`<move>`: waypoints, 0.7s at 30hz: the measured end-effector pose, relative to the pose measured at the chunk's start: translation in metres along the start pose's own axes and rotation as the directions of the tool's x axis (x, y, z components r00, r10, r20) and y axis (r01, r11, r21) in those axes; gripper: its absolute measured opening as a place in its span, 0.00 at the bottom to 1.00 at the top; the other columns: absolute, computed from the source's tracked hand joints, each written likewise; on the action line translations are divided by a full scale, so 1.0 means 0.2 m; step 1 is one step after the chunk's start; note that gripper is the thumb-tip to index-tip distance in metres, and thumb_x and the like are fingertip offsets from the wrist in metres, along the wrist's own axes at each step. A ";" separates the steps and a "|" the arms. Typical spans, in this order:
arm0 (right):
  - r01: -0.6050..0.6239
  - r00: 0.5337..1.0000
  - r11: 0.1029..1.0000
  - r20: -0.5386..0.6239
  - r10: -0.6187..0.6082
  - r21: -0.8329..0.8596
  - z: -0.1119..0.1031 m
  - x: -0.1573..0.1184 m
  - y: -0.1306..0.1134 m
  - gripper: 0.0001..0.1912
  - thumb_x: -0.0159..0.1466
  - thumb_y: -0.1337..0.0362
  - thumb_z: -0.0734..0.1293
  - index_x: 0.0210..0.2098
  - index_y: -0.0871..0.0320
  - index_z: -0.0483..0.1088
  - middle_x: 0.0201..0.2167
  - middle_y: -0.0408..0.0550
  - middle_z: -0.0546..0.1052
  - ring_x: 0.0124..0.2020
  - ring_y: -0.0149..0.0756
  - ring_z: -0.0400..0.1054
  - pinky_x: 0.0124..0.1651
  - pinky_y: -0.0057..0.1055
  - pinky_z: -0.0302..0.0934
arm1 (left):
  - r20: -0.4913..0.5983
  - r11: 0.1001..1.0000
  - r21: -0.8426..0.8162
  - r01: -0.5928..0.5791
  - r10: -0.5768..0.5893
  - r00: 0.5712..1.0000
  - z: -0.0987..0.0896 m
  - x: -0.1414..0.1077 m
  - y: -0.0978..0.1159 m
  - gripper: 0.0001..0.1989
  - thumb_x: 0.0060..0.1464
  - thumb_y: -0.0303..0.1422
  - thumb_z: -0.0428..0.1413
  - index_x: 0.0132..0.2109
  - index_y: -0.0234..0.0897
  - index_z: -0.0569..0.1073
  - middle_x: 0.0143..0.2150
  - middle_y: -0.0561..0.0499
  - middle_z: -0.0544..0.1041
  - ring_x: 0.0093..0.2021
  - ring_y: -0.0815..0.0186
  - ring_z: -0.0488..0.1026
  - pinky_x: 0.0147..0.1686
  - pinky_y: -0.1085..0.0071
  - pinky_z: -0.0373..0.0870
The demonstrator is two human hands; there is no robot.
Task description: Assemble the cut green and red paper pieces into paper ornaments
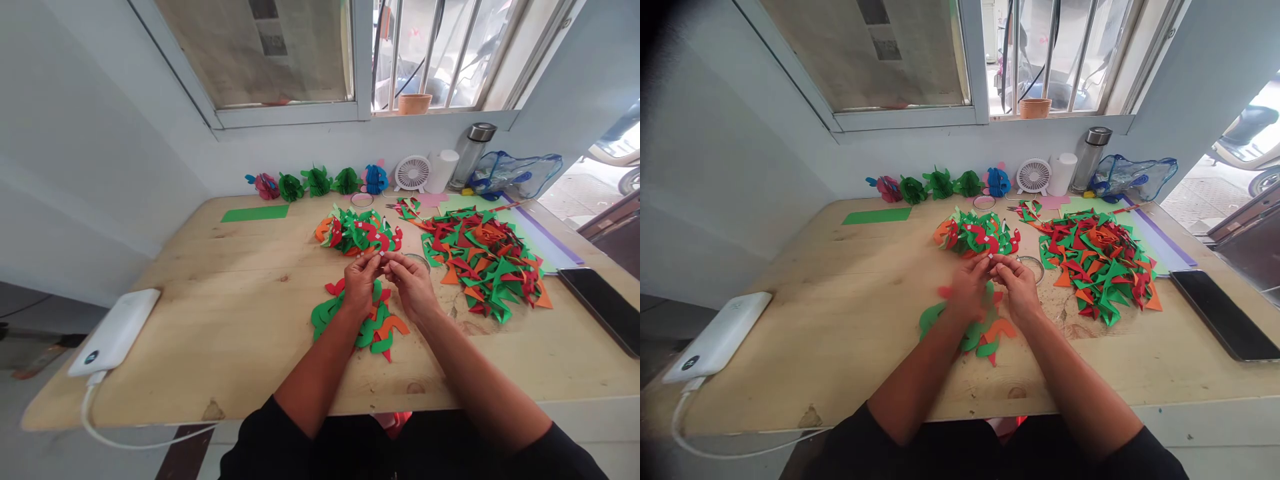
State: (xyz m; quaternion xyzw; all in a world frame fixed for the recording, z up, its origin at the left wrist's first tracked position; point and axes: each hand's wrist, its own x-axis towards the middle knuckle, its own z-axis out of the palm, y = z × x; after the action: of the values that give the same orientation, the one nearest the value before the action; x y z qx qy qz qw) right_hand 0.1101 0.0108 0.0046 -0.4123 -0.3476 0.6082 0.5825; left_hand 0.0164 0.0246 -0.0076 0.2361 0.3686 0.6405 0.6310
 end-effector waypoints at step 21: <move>0.080 0.996 0.990 -0.024 -0.083 -0.119 0.02 0.00 0.01 0.13 0.50 0.60 0.69 0.35 0.57 0.75 0.32 0.46 0.77 0.28 0.29 0.64 0.33 0.28 0.60 | 0.002 1.000 -0.004 0.015 -0.015 1.000 0.00 0.00 0.00 0.13 0.37 0.35 0.65 0.31 0.33 0.77 0.28 0.50 0.78 0.29 0.69 0.74 0.39 0.68 0.70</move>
State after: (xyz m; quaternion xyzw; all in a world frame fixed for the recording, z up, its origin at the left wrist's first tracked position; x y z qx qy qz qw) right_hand 0.1062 0.0105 0.0050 -0.4402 -0.3909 0.5563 0.5864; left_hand 0.0159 0.0239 -0.0071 0.2327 0.3686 0.6362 0.6366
